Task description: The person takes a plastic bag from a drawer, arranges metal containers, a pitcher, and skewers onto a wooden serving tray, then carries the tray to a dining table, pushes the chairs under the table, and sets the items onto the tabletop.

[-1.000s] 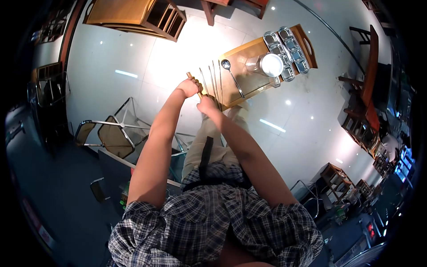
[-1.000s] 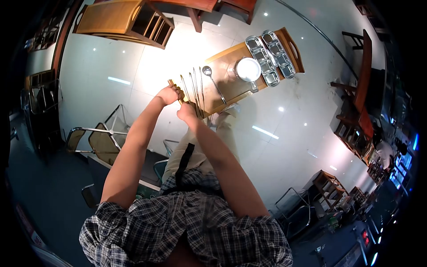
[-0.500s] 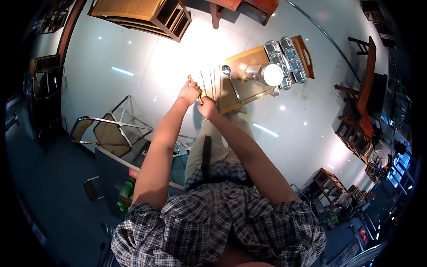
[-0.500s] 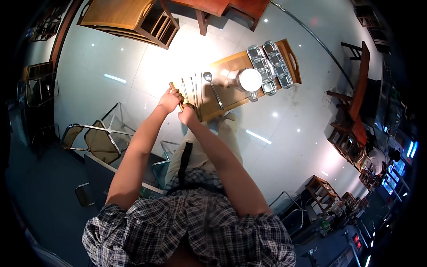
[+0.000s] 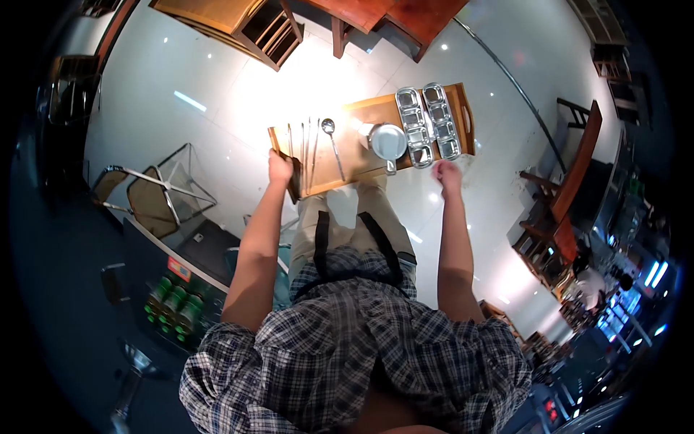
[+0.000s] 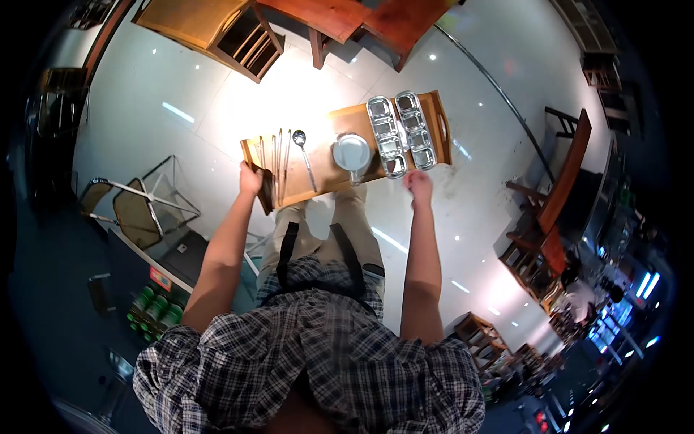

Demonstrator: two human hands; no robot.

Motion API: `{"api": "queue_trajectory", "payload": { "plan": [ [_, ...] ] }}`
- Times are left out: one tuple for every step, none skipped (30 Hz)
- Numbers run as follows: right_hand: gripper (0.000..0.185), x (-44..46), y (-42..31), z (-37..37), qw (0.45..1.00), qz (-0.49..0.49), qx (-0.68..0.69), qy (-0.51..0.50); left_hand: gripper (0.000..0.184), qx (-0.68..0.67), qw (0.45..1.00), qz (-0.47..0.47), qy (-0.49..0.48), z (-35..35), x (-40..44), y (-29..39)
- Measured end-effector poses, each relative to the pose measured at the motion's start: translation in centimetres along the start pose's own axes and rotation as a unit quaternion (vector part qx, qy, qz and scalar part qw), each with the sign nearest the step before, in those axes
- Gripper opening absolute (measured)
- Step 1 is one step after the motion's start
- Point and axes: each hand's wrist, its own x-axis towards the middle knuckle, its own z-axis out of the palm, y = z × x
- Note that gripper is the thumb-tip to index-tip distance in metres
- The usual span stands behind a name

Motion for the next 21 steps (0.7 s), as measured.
{"api": "queue_trajectory", "payload": {
  "plan": [
    [0.012,2.4,-1.6,-0.8,0.994,-0.036,-0.034,0.097,0.06,-0.011,0.999,-0.045,0.023,0.3,-0.3,0.0],
    [0.012,6.5,-0.9,-2.8,0.971,-0.096,-0.156,0.152,0.06,-0.025,0.995,-0.089,0.047,0.5,-0.2,-0.1],
    [0.026,9.1,-2.2,-3.9,0.946,-0.151,-0.237,0.164,0.054,-0.021,0.992,-0.116,0.038,1.2,0.5,-1.2],
    [0.026,10.5,-4.1,-4.1,0.945,-0.157,-0.244,0.154,0.049,0.01,0.993,-0.115,-0.012,1.2,0.9,-1.8],
    [0.037,11.7,-6.1,-4.3,0.918,-0.144,-0.341,0.144,0.048,0.002,0.993,-0.116,0.002,1.7,0.9,-2.5],
    [0.049,12.8,-7.5,-4.2,0.881,-0.129,-0.435,0.132,0.047,-0.003,0.993,-0.118,0.016,1.9,0.6,-2.9],
    [0.062,14.9,-7.3,-4.7,0.854,-0.108,-0.488,0.144,0.048,-0.019,0.993,-0.116,0.015,2.3,0.8,-3.6],
    [0.062,16.4,-7.0,-5.4,0.852,-0.114,-0.494,0.132,0.046,-0.056,0.991,-0.119,0.024,2.7,0.7,-4.4],
    [0.062,17.5,-7.2,-5.5,0.859,-0.09,-0.491,0.111,0.045,-0.074,0.989,-0.121,0.028,2.8,0.3,-4.4],
    [0.062,18.5,-7.4,-5.4,0.865,-0.065,-0.488,0.091,0.044,-0.092,0.988,-0.122,0.031,2.7,-0.1,-4.4],
    [0.061,19.1,-7.6,-5.6,0.888,-0.068,-0.454,0.026,0.044,-0.098,0.986,-0.13,0.041,2.7,-0.5,-4.3],
    [0.061,21.1,-6.6,-6.3,0.887,-0.079,-0.455,0.017,0.042,-0.095,0.986,-0.129,0.038,2.7,-0.4,-4.1],
    [0.058,23.8,-4.0,-7.6,0.9,-0.081,-0.428,0.032,0.04,-0.089,0.987,-0.128,0.033,2.5,-0.6,-4.0],
    [0.055,25.1,-2.4,-8.5,0.911,-0.081,-0.401,0.049,0.04,-0.091,0.986,-0.131,0.039,2.4,-0.7,-3.9],
    [0.055,25.1,-2.2,-8.6,0.911,-0.086,-0.401,0.045,0.039,-0.068,0.989,-0.127,0.037,2.2,-0.5,-3.6],
    [0.051,24.8,-2.1,-8.9,0.927,-0.081,-0.365,0.031,0.039,-0.047,0.99,-0.125,0.035,2.1,-0.5,-3.3],
    [0.048,25.0,-2.3,-8.7,0.941,-0.078,-0.328,0.014,0.033,0.003,0.991,-0.13,0.025,1.8,-0.4,-3.0],
    [0.048,24.9,-3.0,-7.8,0.94,-0.086,-0.329,0.005,0.033,-0.002,0.99,-0.135,0.035,2.0,0.0,-3.1],
    [0.045,24.2,-3.5,-7.2,0.944,-0.07,-0.323,0.016,0.03,0.002,0.988,-0.148,0.048,2.5,0.0,-3.5],
    [0.043,23.6,-4.2,-6.6,0.946,-0.054,-0.318,0.028,0.028,0.006,0.985,-0.161,0.06,3.0,0.0,-3.9],
    [0.043,24.0,-4.0,-6.6,0.945,-0.059,-0.321,0.022,0.025,0.006,0.983,-0.17,0.072,3.3,0.0,-4.1]
  ]
}}
